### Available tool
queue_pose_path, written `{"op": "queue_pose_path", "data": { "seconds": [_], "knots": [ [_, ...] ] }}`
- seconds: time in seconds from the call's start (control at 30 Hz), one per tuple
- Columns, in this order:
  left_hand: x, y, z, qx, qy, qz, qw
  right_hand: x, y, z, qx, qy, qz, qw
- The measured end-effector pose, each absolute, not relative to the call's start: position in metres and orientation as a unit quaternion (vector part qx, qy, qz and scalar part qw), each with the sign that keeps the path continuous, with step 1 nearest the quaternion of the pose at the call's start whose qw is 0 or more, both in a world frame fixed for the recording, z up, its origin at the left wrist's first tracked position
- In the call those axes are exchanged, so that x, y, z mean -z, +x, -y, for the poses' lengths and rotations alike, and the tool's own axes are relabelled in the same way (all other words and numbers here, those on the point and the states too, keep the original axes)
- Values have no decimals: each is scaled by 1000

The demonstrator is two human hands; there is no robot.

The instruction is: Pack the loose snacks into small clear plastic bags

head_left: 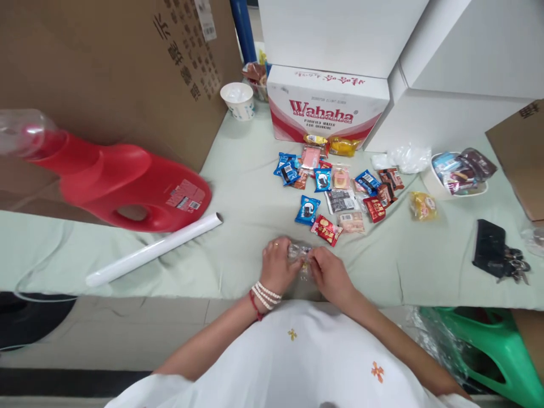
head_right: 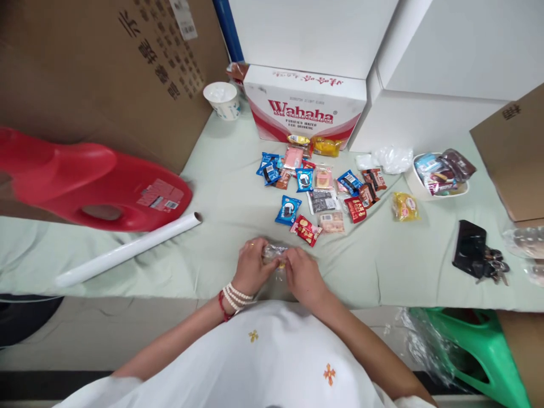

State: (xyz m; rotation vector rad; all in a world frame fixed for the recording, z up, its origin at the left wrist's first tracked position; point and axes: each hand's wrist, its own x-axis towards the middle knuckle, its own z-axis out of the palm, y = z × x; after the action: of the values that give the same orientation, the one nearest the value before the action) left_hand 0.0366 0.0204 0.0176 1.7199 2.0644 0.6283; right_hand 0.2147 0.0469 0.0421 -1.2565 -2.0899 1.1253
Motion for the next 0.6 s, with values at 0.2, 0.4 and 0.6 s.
{"op": "queue_pose_path", "data": {
  "seconds": [0.2, 0.4, 0.6],
  "knots": [
    [-33, 58, -17, -393, 682, -608, 106, -47, 210, -48, -648, -408, 558, 319],
    [-45, 75, -28, -421, 667, -447, 424, -34, 244, -33, -661, -512, 397, 379],
    [-26, 37, -26, -392, 599, -537, 445, -21, 348, -46, -489, -631, 275, 536]
  ]
}}
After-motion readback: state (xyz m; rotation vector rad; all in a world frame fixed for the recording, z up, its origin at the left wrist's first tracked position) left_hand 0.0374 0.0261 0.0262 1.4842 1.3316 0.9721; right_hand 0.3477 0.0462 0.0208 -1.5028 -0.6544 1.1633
